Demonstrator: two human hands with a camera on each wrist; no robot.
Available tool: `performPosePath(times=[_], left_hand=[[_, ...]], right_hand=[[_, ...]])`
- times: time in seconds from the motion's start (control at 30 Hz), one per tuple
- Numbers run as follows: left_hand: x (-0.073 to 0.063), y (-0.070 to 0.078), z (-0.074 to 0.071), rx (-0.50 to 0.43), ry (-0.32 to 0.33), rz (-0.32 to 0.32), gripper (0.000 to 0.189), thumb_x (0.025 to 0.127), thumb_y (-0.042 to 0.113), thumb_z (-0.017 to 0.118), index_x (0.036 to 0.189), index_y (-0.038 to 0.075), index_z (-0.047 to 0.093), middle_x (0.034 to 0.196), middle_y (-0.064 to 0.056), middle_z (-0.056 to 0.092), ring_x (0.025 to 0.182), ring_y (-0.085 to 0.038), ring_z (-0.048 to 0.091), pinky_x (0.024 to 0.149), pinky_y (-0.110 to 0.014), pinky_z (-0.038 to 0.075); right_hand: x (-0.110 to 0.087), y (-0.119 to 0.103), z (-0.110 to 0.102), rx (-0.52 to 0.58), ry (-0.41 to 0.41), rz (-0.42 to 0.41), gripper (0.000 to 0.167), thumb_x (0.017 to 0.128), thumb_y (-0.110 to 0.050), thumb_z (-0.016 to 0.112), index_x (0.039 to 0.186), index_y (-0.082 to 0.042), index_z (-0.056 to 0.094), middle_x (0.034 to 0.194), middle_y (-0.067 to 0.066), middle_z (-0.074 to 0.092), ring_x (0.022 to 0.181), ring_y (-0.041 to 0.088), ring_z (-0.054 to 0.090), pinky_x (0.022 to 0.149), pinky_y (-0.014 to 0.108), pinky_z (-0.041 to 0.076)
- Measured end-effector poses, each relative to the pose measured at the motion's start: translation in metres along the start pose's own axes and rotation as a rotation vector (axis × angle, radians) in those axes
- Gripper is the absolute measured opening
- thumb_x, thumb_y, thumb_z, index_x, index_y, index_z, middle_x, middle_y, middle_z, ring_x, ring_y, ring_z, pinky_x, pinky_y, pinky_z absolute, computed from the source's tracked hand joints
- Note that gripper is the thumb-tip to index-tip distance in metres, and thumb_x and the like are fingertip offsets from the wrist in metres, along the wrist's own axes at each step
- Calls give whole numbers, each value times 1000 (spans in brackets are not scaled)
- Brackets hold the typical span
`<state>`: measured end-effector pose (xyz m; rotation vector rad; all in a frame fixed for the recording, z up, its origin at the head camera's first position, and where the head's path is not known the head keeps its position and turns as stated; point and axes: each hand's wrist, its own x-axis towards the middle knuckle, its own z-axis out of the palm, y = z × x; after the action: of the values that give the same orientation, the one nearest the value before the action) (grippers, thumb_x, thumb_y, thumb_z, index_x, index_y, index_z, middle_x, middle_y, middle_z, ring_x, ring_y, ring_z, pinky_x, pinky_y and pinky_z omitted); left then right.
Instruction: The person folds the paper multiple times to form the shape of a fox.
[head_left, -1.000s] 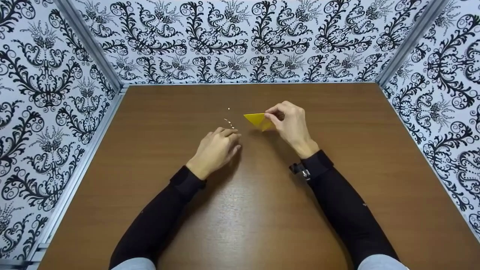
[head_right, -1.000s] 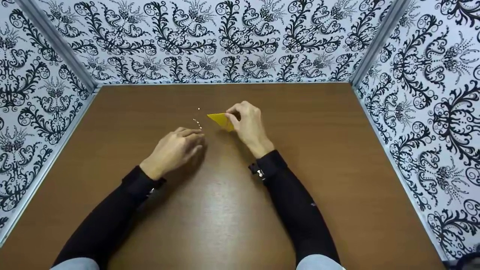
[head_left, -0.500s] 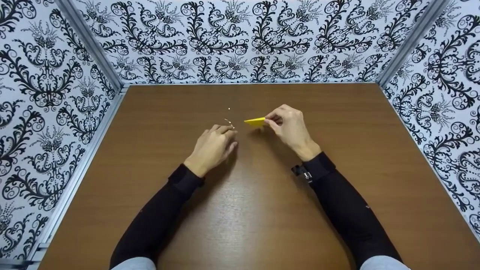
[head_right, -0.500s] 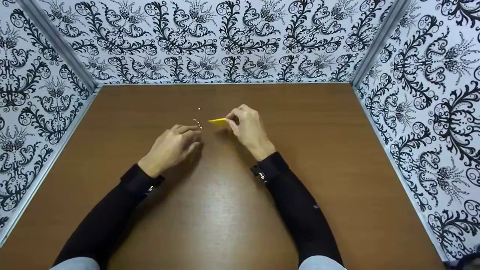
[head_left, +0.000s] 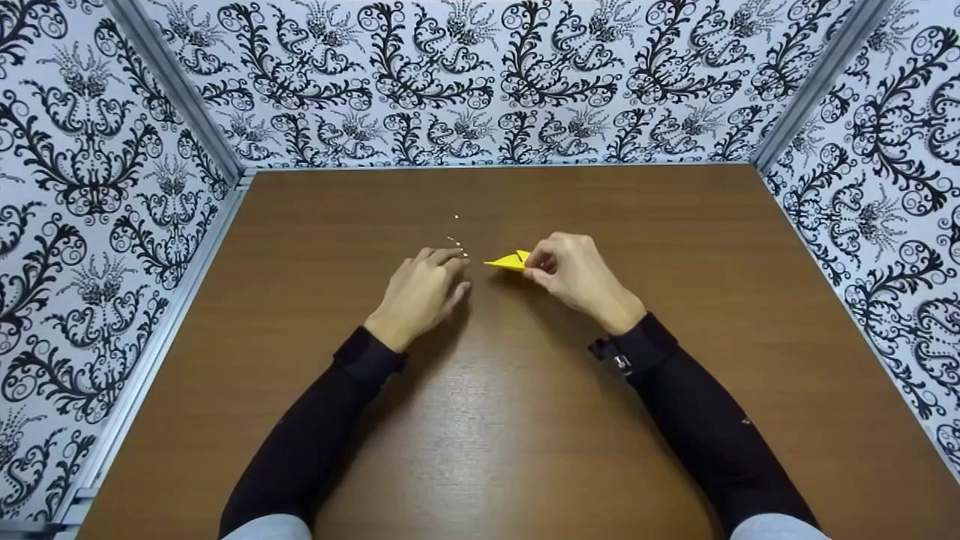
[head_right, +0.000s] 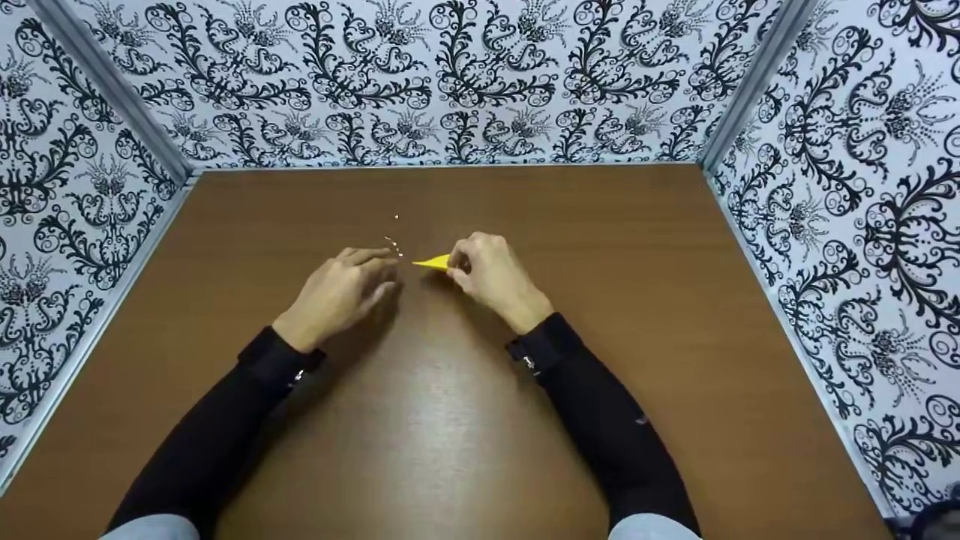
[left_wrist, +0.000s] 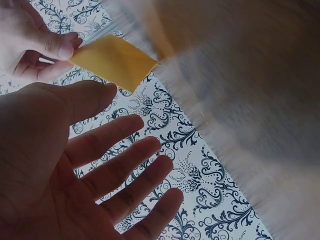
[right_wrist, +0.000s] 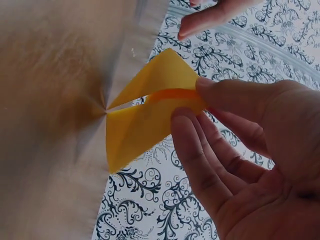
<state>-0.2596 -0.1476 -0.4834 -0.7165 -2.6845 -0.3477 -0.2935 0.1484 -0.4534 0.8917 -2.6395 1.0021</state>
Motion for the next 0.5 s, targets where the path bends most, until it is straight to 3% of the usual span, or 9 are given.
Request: performPosePath(times=[0.27, 0.5], left_hand=[[0, 2, 0, -4, 8, 2, 35, 112, 24, 81, 142, 6, 81, 152, -16, 79, 136, -43, 75, 105, -61, 67], [-1, 3, 1, -15, -24, 2, 36, 113, 24, 79, 144, 6, 80, 151, -18, 79, 138, -44, 74, 107, -61, 67]], right_hand=[[-13, 3, 9, -43, -47, -34, 9, 95, -1, 95, 101, -1, 88, 98, 17, 82, 87, 31, 83, 79, 44, 72], [-24, 1, 16, -88, -100, -58, 10, 94, -2, 96, 100, -2, 87, 98, 14, 82, 88, 28, 82, 78, 41, 70]])
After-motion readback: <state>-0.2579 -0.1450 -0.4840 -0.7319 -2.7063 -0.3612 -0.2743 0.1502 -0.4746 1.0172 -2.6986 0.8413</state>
